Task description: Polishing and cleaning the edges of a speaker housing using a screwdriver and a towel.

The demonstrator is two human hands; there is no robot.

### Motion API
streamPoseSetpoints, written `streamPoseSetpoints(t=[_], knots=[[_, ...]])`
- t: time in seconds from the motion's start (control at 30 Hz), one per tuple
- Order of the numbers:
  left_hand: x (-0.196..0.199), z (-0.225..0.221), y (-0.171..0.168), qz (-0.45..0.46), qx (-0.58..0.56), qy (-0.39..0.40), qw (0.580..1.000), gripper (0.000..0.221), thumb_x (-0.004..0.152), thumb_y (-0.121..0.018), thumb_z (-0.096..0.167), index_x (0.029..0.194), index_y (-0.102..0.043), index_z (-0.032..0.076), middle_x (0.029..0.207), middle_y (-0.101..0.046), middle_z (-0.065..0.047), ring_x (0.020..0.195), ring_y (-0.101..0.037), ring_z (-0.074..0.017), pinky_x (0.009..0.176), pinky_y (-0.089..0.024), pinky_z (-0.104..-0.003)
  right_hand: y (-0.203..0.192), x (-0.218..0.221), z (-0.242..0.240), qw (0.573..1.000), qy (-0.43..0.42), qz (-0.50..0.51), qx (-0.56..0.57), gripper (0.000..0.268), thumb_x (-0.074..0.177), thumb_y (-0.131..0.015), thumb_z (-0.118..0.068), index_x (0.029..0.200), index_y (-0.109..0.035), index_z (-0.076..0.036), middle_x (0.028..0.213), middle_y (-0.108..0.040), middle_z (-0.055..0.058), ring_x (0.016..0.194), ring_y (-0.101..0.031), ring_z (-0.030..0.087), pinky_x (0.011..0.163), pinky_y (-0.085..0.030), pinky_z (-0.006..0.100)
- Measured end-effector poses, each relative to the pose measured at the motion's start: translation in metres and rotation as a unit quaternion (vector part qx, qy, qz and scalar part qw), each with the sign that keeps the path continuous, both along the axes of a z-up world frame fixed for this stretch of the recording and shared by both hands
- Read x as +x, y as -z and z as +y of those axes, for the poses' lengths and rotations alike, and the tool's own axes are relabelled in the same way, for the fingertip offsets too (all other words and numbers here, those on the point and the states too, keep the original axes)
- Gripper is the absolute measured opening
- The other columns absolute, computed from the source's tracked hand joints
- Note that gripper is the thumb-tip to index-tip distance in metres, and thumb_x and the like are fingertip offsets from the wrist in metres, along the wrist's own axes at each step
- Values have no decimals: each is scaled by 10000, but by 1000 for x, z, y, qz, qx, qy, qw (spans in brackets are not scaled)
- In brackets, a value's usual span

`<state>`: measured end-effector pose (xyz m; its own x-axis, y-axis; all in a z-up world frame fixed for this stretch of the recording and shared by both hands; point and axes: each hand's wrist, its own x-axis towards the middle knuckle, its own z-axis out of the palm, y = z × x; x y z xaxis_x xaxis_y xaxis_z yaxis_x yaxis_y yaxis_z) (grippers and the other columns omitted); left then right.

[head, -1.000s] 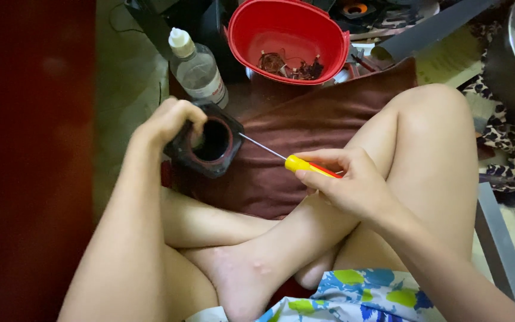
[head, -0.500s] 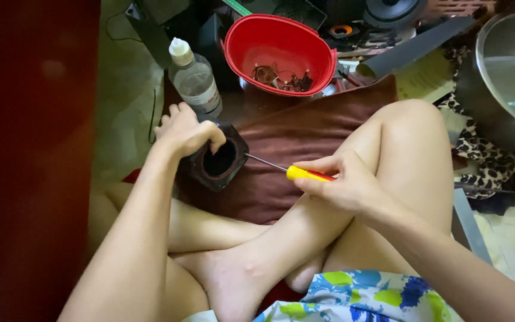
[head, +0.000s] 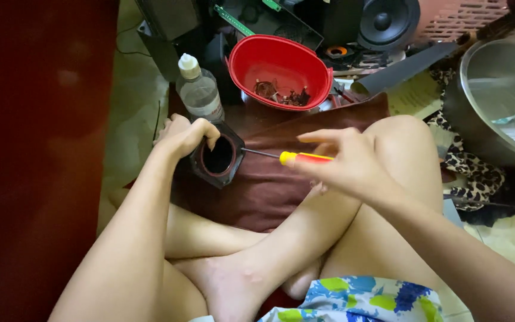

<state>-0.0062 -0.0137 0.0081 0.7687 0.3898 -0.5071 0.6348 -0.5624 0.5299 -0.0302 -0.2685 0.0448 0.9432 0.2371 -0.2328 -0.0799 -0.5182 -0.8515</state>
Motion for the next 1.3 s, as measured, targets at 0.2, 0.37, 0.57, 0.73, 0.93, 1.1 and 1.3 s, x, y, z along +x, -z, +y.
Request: streamPoseSetpoints(t=[0.2, 0.37, 0.57, 0.73, 0.93, 1.1, 1.3], knots=[[-4, -8, -12, 7, -3, -1, 1000, 1016, 403, -591, 189, 1310, -215, -73, 1368, -256, -226, 1296, -255, -356, 1058, -214, -423, 11, 8, -6, 941, 60, 303, 138, 385, 843, -585, -292, 926, -521, 79, 581, -453, 105, 318, -296, 7, 193, -168, 112], [-4, 5, -1, -55, 10, -27, 998, 547, 444, -587, 283, 849, -542, -83, 908, -553, -193, 869, -503, -334, 757, -415, -357, -30, 3, -29, 959, -126, -118, -226, 343, 700, -621, -331, 957, -704, -119, 669, -678, 17, 511, -491, 135, 489, -390, 246], [-6, 19, 40, -133, -247, -150, 948, 595, 406, -561, 240, 949, -635, 6, 930, -619, -165, 849, -574, -245, 778, -461, -391, 50, 57, -41, 951, -140, -159, -224, 295, 699, -681, -341, 988, -663, -284, 764, -689, -4, 799, -634, 202, 760, -471, 332], [-22, 5, 93, -173, -520, -205, 811, 594, 466, -508, 88, 1047, -557, -25, 984, -604, -230, 773, -628, -313, 685, -534, -385, 113, 111, -26, 905, -215, -179, -321, 304, 674, -693, -410, 960, -648, -319, 839, -686, -34, 869, -643, 232, 805, -484, 373], [-47, -51, 48, -145, -567, -206, 784, 456, 617, -638, 234, 1041, -583, 75, 1045, -607, -115, 934, -598, -222, 840, -491, -330, 112, 113, -17, 774, -300, -332, -447, 139, 638, -649, -357, 698, -693, -239, 832, -614, -64, 840, -558, 170, 660, -462, 318], [-56, -42, 0, 25, -210, -77, 974, 1217, 513, -379, 873, 1352, -216, 6, 1449, -177, -115, 1360, -106, -235, 1133, -3, -398, 10, 46, 36, 899, -309, -310, -12, 478, 700, -707, -328, 1029, -615, 6, 1026, -608, 198, 1013, -557, 371, 851, -419, 445], [-74, -26, 35, -240, -532, -131, 801, 642, 610, -697, 344, 1209, -544, 170, 1192, -555, 11, 1052, -481, -164, 981, -316, -353, 21, 29, 83, 774, -444, -317, -321, 1109, 367, -806, -525, 1199, -352, 50, 1031, -500, 142, 1001, -527, 317, 902, -417, 422]])
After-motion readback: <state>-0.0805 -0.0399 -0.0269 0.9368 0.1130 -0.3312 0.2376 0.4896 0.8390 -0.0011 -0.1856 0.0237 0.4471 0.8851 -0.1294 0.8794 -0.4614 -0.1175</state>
